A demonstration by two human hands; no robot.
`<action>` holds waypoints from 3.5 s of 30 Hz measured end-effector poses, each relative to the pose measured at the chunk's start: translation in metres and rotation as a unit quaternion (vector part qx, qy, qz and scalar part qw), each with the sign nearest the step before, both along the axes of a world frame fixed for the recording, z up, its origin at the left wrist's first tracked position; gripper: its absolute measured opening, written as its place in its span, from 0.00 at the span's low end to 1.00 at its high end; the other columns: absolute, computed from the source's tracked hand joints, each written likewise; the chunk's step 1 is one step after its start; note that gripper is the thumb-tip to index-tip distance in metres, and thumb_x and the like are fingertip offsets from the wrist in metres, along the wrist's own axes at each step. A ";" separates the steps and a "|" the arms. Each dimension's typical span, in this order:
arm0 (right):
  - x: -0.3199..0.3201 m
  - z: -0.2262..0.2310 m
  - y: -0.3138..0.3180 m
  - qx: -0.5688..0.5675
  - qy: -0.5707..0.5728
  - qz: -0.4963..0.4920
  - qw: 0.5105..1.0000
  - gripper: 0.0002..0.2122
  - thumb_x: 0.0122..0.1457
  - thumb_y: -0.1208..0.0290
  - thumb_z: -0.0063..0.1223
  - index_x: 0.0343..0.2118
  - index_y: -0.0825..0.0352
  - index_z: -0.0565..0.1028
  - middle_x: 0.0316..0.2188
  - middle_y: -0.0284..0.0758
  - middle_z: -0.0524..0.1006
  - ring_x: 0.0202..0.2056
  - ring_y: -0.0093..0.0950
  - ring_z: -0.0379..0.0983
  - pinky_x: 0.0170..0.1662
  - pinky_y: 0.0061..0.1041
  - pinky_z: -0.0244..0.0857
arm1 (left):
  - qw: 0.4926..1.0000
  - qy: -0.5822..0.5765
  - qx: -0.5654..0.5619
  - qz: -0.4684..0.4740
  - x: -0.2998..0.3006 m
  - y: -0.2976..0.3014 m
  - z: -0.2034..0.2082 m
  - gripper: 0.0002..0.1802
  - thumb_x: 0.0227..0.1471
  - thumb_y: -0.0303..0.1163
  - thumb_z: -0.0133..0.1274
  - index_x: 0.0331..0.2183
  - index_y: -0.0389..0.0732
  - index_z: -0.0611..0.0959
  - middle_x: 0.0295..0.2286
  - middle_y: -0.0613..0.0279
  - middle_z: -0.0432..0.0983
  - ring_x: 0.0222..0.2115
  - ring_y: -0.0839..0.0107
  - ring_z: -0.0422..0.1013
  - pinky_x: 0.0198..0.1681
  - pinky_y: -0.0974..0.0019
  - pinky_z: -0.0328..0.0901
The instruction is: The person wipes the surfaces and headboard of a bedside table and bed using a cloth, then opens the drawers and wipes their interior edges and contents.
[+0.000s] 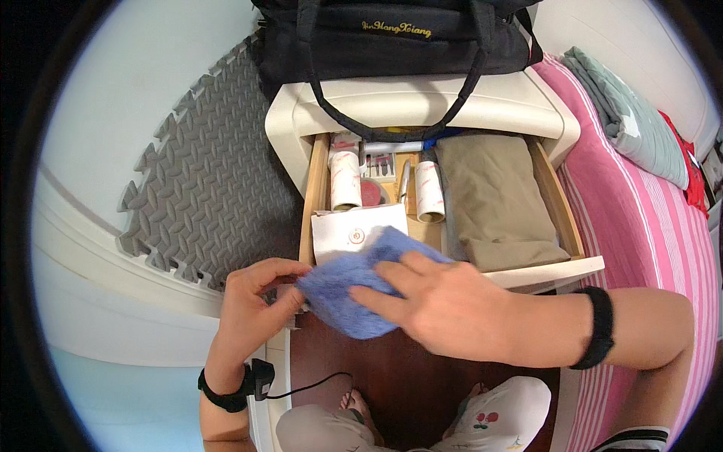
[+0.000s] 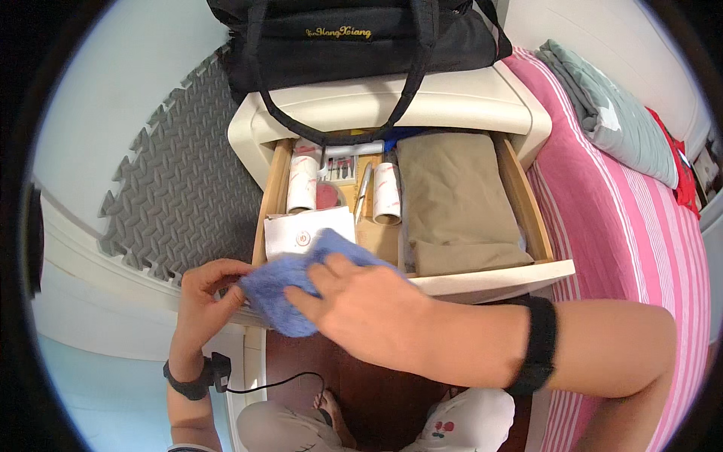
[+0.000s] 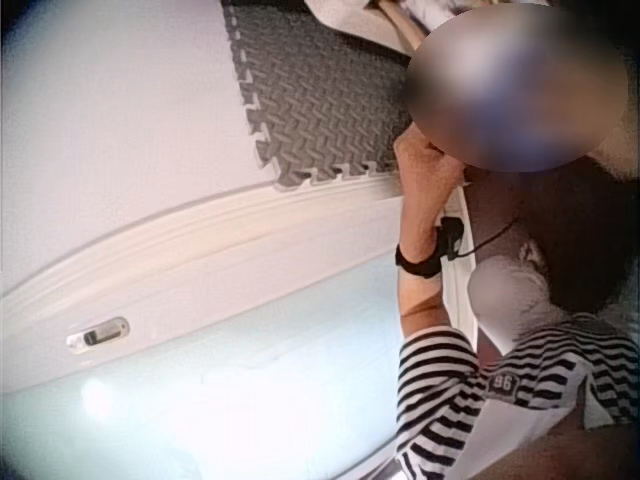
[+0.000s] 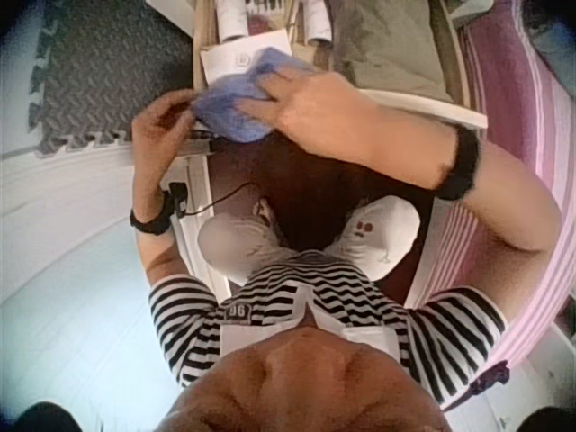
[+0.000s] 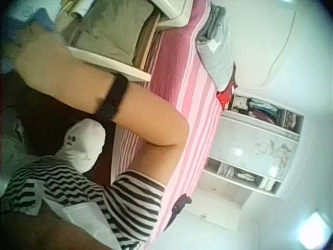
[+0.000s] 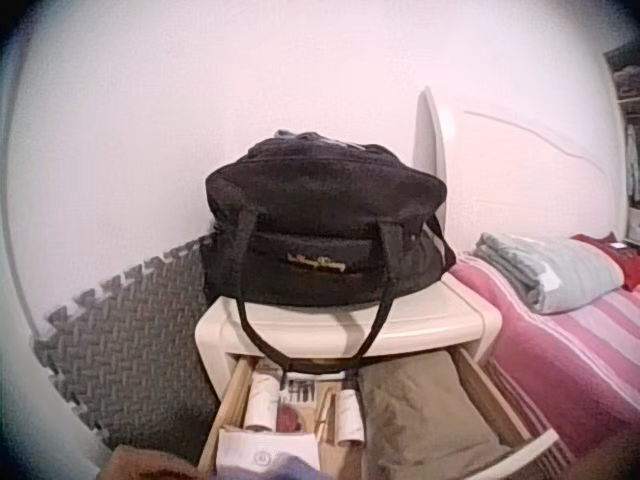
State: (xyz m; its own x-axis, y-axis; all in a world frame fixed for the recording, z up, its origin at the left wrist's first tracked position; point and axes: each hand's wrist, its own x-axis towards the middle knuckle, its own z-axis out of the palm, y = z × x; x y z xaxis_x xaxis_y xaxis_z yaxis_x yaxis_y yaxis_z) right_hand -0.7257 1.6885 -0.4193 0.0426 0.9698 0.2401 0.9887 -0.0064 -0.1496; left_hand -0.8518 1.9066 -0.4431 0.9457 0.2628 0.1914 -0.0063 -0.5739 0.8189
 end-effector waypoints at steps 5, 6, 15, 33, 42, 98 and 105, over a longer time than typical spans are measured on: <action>0.010 0.022 -0.078 -0.065 -0.011 -0.073 0.995 0.20 0.46 0.73 0.50 0.47 0.65 0.73 0.40 0.43 0.71 0.39 0.36 0.71 0.36 0.28 0.71 | 0.999 0.006 0.042 -0.025 0.005 -0.013 0.015 0.11 0.44 0.24 0.59 0.34 0.32 0.81 0.30 0.57 0.78 0.28 0.72 0.74 0.32 0.72 0.68; 0.012 0.025 -0.090 -0.072 -0.011 -0.073 0.995 0.20 0.46 0.73 0.50 0.47 0.65 0.73 0.40 0.43 0.71 0.39 0.36 0.71 0.36 0.28 0.71 | 0.999 0.011 0.036 -0.025 0.007 -0.011 0.013 0.12 0.43 0.24 0.60 0.34 0.33 0.81 0.30 0.56 0.78 0.28 0.71 0.74 0.32 0.71 0.68; 0.097 0.099 -0.184 -0.127 0.129 -0.396 0.900 0.21 0.38 0.78 0.49 0.40 0.69 0.77 0.26 0.45 0.77 0.28 0.30 0.75 0.35 0.27 0.70 | 0.988 0.024 0.123 -0.092 0.015 -0.020 0.031 0.14 0.37 0.24 0.62 0.32 0.34 0.80 0.30 0.54 0.76 0.30 0.61 0.74 0.34 0.66 0.68; 0.159 0.022 -0.172 -0.238 0.144 -0.344 0.897 0.22 0.38 0.79 0.49 0.42 0.73 0.74 0.38 0.52 0.75 0.41 0.43 0.73 0.47 0.33 0.65 | 0.942 0.059 0.268 -0.192 0.034 -0.055 0.038 0.21 0.35 0.31 0.64 0.35 0.38 0.79 0.38 0.55 0.74 0.38 0.57 0.72 0.40 0.60 0.68; 0.123 0.130 -0.160 -0.373 0.301 -0.351 0.804 0.17 0.39 0.80 0.49 0.37 0.72 0.77 0.32 0.42 0.78 0.30 0.28 0.77 0.38 0.23 0.70 | 0.955 0.082 0.226 -0.171 0.050 -0.028 0.037 0.24 0.38 0.29 0.61 0.42 0.38 0.77 0.45 0.51 0.70 0.45 0.51 0.68 0.47 0.59 0.64; 0.031 0.053 -0.129 -0.153 0.059 -0.056 0.985 0.15 0.41 0.76 0.57 0.36 0.63 0.79 0.42 0.36 0.74 0.39 0.33 0.72 0.36 0.27 0.71 | 0.906 0.102 0.350 -0.216 0.132 -0.039 0.061 0.42 0.33 0.39 0.60 0.49 0.26 0.67 0.39 0.39 0.70 0.37 0.52 0.72 0.42 0.63 0.68; 0.032 0.050 -0.127 -0.157 0.051 -0.057 0.985 0.14 0.41 0.75 0.58 0.36 0.62 0.80 0.41 0.35 0.74 0.39 0.33 0.72 0.35 0.26 0.72 | 0.939 0.246 0.106 -0.217 0.129 -0.020 0.036 0.46 0.37 0.38 0.61 0.55 0.33 0.59 0.42 0.53 0.68 0.42 0.68 0.67 0.46 0.68 0.64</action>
